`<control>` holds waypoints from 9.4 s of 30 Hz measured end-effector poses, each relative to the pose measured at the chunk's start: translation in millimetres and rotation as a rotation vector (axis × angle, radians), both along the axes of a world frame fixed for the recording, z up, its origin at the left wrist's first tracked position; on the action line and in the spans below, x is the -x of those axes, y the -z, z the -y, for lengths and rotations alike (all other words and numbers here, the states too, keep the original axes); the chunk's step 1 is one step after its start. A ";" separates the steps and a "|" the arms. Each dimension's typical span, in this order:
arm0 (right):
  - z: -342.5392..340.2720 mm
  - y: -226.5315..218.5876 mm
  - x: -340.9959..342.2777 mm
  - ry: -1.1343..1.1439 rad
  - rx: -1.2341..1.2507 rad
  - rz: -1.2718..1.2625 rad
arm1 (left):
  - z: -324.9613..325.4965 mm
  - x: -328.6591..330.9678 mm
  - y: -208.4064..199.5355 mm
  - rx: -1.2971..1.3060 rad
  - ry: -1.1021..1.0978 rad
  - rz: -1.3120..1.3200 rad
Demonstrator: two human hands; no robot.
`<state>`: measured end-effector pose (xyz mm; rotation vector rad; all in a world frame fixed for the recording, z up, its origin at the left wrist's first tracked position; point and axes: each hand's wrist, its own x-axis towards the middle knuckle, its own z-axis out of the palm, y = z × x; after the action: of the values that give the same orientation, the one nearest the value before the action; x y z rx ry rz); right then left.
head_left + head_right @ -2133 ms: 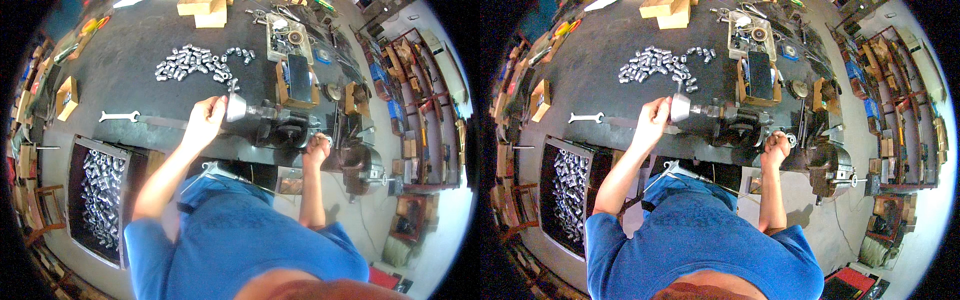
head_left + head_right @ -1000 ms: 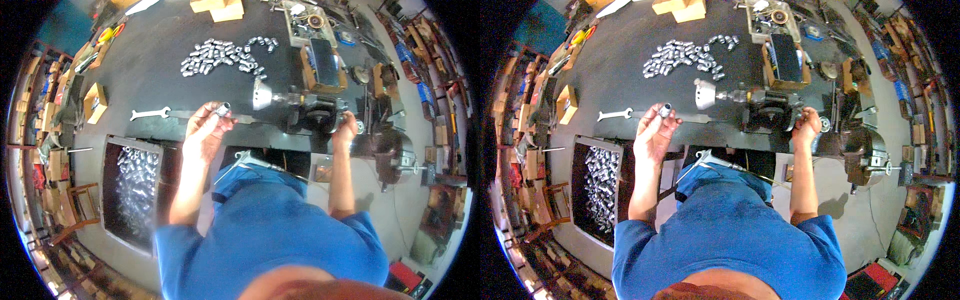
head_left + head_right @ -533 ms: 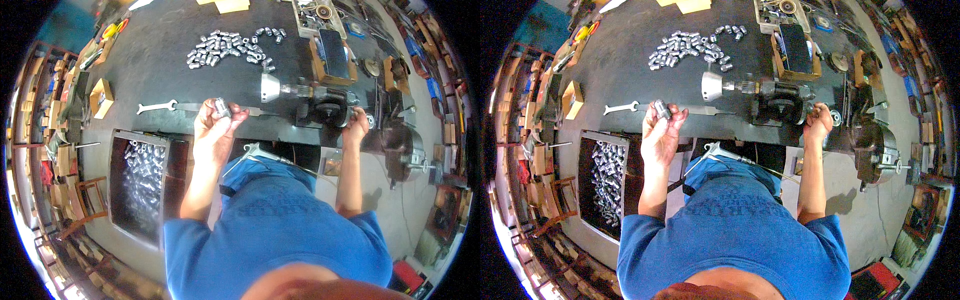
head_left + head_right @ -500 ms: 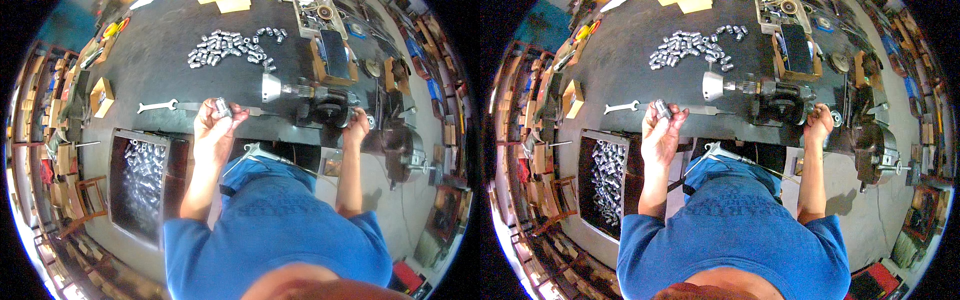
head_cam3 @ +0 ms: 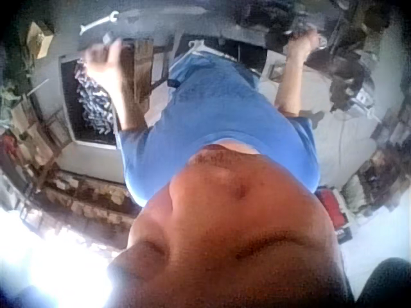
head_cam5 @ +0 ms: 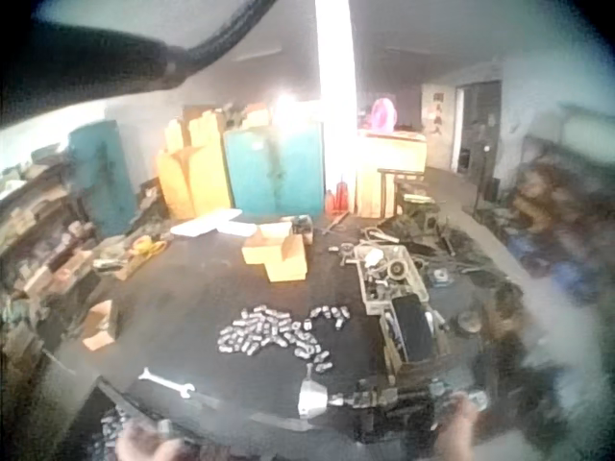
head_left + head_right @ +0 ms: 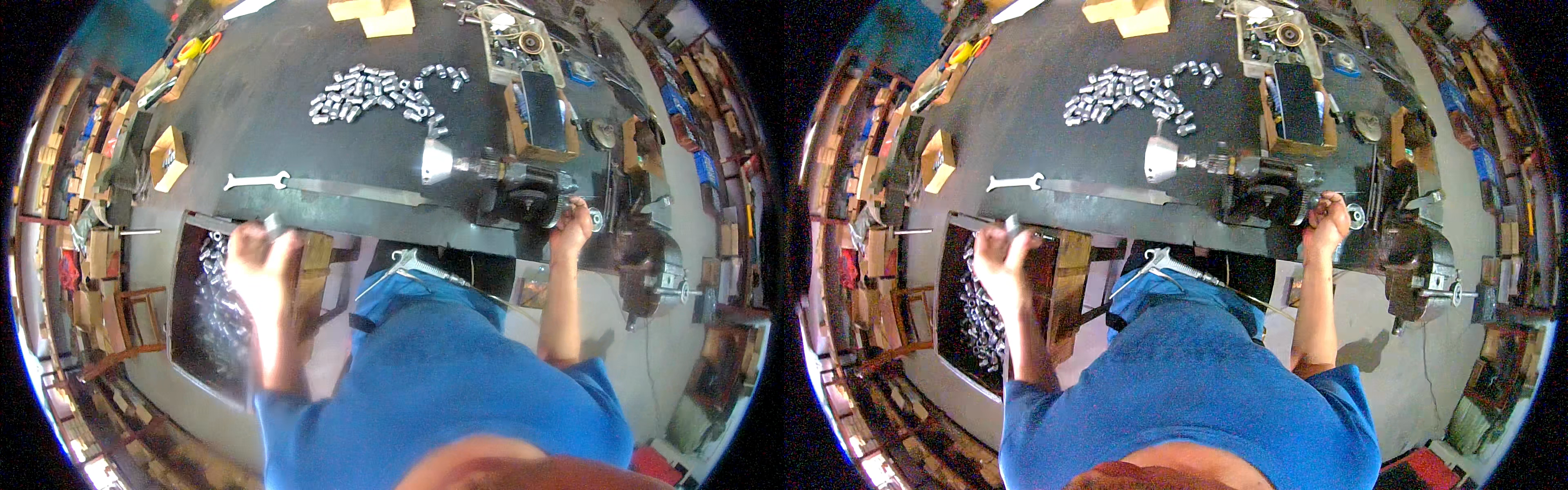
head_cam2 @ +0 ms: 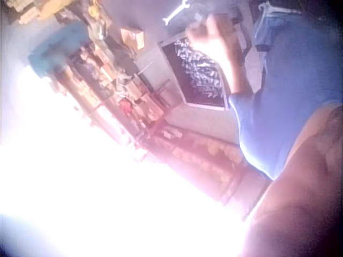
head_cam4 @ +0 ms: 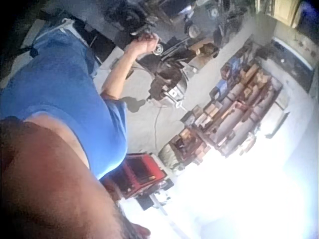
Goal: The person repeatedly picks up small cylindrical metal parts from a pile on the workbench, places them into a lathe chuck, and files the edges using a hand file. After filing, the person removes the part and places it into a drawer below the workbench.
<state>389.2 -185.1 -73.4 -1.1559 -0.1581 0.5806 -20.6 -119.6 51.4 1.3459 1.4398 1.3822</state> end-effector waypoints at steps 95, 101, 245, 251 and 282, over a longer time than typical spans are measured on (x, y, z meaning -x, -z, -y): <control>-2.5 -108.5 161.9 -0.802 -0.230 1.360 | 23.4 -96.9 26.0 0.488 0.749 0.829; -5.6 -103.9 159.5 -0.778 -0.274 1.319 | 16.0 -98.6 29.7 0.562 0.806 0.995; 2.2 -1.3 0.4 -0.041 -0.090 0.046 | -27.0 -29.8 12.6 -0.065 0.633 0.812; 1.7 4.1 -0.4 0.053 -0.142 0.010 | 1.3 23.6 1.2 -0.020 -0.041 0.019; 4.2 -3.4 4.0 -0.020 -0.214 -0.019 | -149.7 -185.6 122.1 -0.299 0.557 -0.972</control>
<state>385.2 -189.3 -70.1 -0.9419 -0.2112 0.5778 165.1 30.1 -70.7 2.5852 1.2302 0.5662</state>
